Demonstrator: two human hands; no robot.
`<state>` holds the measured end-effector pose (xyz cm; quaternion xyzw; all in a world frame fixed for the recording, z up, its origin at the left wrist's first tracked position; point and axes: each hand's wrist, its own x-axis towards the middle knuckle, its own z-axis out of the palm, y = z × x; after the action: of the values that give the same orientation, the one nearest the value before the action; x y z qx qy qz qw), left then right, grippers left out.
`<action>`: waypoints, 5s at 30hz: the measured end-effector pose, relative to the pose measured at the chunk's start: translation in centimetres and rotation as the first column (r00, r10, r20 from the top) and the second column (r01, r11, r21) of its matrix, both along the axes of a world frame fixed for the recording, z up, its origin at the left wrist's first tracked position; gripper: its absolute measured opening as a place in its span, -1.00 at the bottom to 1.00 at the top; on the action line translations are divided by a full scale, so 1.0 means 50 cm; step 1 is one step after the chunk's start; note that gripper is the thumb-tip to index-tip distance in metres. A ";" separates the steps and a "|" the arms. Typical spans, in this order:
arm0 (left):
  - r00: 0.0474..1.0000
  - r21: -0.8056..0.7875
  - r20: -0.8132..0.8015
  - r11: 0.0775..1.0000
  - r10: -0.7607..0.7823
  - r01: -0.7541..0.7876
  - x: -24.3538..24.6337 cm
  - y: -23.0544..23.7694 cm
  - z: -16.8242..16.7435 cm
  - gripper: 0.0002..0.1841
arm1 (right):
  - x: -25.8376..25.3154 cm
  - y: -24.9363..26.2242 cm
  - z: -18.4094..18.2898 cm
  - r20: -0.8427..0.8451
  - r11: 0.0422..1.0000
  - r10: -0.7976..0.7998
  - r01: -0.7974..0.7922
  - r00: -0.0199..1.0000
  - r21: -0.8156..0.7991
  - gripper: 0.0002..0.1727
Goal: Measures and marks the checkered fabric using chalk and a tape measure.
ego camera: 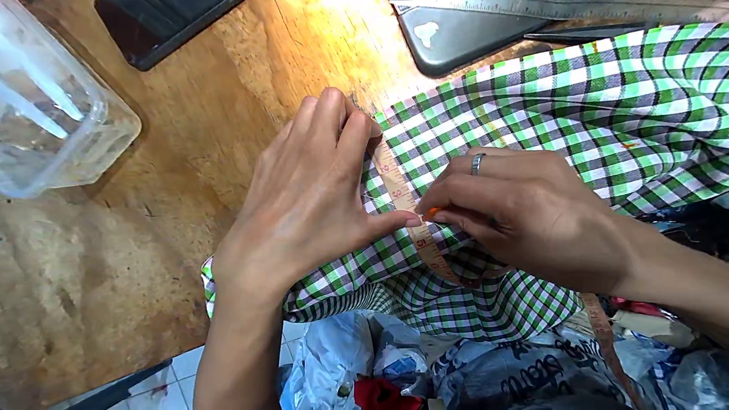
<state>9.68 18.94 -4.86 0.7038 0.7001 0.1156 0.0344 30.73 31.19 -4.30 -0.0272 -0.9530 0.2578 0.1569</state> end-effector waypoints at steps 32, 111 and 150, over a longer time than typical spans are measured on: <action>1.000 -0.011 -0.002 1.000 0.018 -0.018 -0.002 -0.001 -0.003 0.01 | 0.001 -0.005 -0.017 -0.066 0.998 0.047 -0.045 0.997 0.031 -0.80; 0.986 0.280 -0.089 0.946 -0.140 0.160 0.034 0.026 -0.068 -0.51 | 0.075 0.279 0.044 0.300 0.865 -0.501 0.459 0.812 0.202 -0.77; 0.979 -0.060 0.202 0.998 0.012 0.000 0.058 -0.023 -0.045 -0.01 | 0.247 0.195 0.031 0.196 0.899 -0.389 0.417 0.900 -0.132 -0.80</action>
<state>12.56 17.79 -7.11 0.6848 0.6983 0.1658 0.1262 43.08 40.94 -2.77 -0.2591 -0.9105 0.2971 0.1248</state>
